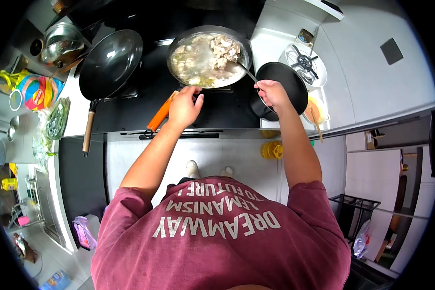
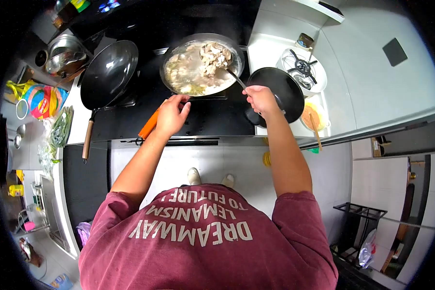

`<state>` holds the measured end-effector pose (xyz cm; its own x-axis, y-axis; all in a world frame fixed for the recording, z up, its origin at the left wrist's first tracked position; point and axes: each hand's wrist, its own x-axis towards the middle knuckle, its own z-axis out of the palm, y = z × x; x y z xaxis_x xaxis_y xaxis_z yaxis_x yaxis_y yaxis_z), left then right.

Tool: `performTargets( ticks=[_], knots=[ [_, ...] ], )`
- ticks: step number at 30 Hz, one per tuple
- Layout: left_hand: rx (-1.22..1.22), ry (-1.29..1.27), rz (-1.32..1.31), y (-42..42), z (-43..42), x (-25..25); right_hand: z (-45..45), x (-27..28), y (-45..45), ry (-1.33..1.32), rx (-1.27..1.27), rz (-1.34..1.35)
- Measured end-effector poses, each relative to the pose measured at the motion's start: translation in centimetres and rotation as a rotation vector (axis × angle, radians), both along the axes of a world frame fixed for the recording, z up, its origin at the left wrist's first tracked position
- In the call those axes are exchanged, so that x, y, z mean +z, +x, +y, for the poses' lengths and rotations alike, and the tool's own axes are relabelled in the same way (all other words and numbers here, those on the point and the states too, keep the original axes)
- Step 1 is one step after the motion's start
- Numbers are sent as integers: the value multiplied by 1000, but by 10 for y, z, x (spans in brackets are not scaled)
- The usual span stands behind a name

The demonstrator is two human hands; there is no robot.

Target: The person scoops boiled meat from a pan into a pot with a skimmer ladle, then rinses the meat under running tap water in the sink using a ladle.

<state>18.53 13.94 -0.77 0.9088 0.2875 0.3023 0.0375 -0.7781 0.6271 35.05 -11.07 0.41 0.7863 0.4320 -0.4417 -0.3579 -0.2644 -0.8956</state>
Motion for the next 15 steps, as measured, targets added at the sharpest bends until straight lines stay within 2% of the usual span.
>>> performTargets(
  ticks=[4, 7, 11, 14, 15],
  knots=[
    [-64, -94, 19, 18, -22, 0, -53, 21, -13, 25, -73, -41],
    [-129, -93, 24, 32, -45, 4, -104, 38, -30, -74, -181, -80],
    [-235, -114, 4, 44, -75, -1, -170, 18, -32, -332, -248, -116],
    [-276, -80, 52, 48, -92, -7, -187, -33, -27, -703, -80, -833],
    [-285, -70, 61, 48, -98, -6, -176, -28, -34, -820, -38, -916]
  ],
)
